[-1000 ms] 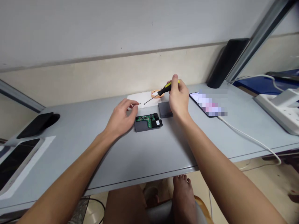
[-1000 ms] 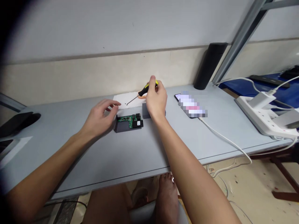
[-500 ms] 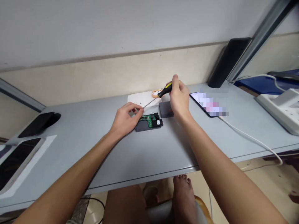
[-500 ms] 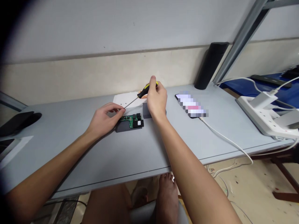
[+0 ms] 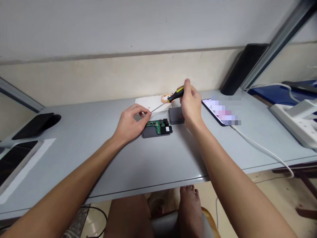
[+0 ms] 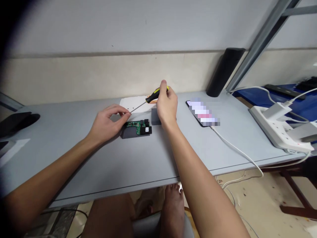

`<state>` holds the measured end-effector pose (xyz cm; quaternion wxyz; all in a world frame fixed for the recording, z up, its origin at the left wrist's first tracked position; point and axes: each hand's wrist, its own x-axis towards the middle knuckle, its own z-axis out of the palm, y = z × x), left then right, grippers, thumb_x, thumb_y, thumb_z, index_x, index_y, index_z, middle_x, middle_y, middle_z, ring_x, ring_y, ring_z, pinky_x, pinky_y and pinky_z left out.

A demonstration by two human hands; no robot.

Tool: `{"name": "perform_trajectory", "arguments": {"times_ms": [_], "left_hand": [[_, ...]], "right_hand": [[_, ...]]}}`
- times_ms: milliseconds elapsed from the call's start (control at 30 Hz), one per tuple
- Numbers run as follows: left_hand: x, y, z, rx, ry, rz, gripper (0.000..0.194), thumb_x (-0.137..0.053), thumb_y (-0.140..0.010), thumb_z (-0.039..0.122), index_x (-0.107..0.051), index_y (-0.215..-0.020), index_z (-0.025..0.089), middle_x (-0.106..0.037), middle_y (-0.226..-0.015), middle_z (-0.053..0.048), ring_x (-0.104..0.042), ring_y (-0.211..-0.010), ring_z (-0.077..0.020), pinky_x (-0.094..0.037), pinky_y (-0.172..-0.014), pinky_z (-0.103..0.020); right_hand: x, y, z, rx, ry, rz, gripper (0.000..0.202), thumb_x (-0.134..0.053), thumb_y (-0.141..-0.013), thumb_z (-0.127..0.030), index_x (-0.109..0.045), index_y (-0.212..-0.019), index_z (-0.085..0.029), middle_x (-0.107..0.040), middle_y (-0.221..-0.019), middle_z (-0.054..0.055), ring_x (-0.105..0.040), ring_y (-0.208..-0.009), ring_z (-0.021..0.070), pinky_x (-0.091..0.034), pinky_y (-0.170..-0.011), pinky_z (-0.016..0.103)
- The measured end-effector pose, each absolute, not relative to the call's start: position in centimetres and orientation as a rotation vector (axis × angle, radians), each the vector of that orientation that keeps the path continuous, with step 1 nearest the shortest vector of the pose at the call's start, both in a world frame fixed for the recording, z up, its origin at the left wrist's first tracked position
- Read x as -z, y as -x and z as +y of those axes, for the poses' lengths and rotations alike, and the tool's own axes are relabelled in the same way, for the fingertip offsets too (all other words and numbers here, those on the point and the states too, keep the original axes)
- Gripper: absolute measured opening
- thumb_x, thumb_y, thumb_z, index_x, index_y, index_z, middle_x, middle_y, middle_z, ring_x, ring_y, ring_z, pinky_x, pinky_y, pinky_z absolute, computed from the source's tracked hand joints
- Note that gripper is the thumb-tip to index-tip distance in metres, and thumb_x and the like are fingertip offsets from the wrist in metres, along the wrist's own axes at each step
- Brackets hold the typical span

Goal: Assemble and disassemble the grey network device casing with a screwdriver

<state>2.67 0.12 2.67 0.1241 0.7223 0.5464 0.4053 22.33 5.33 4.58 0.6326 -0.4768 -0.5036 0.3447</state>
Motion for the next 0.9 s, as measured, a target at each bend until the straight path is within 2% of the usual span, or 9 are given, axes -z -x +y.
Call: {"name": "perform_trajectory", "arguments": {"times_ms": [200, 333, 633, 900], "left_hand": [[-2.8, -1.7, 0.6, -0.994, -2.043, 1.684, 0.029, -0.054, -0.094, 0.041, -0.076, -0.091, 0.022, -0.078, -0.110, -0.009, -0.070, -0.102, -0.0286, -0.055, -0.095, -0.044], [-2.7, -1.0, 0.9, -0.970, -1.983, 1.763, 0.033, -0.042, -0.096, 0.031, -0.072, -0.082, 0.024, -0.079, -0.106, -0.009, -0.070, -0.103, -0.0304, -0.054, -0.097, -0.047], [-2.8, -1.5, 0.6, -0.921, -2.116, 1.755, 0.026, -0.044, -0.088, 0.024, -0.065, -0.073, 0.025, -0.076, -0.092, -0.008, -0.067, -0.085, -0.0288, -0.053, -0.081, -0.044], [-2.9, -1.6, 0.4, -0.894, -2.184, 1.730, 0.026, -0.044, -0.086, 0.023, -0.067, -0.075, 0.024, -0.076, -0.094, -0.008, -0.067, -0.087, -0.0283, -0.051, -0.081, -0.043]], "right_hand": [[-4.7, -22.0, 5.0, -0.757, 1.072, -1.255, 0.061, -0.041, -0.098, -0.081, -0.050, -0.077, -0.025, -0.058, -0.072, 0.001, -0.067, -0.077, 0.0175, -0.054, -0.078, 0.033], [-4.7, -21.5, 4.6, -0.750, 1.055, -1.285, 0.058, -0.043, -0.100, -0.077, -0.050, -0.076, -0.025, -0.058, -0.071, 0.000, -0.065, -0.079, 0.0169, -0.054, -0.082, 0.034], [-4.0, -21.0, 4.4, -0.759, 0.992, -1.433, 0.054, -0.047, -0.100, -0.076, -0.058, -0.083, -0.026, -0.060, -0.071, -0.002, -0.063, -0.076, 0.0153, -0.051, -0.084, 0.033], [-4.0, -20.8, 4.3, -0.740, 0.981, -1.443, 0.050, -0.047, -0.103, -0.071, -0.061, -0.086, -0.026, -0.060, -0.073, -0.002, -0.064, -0.077, 0.0145, -0.051, -0.081, 0.030]]}}
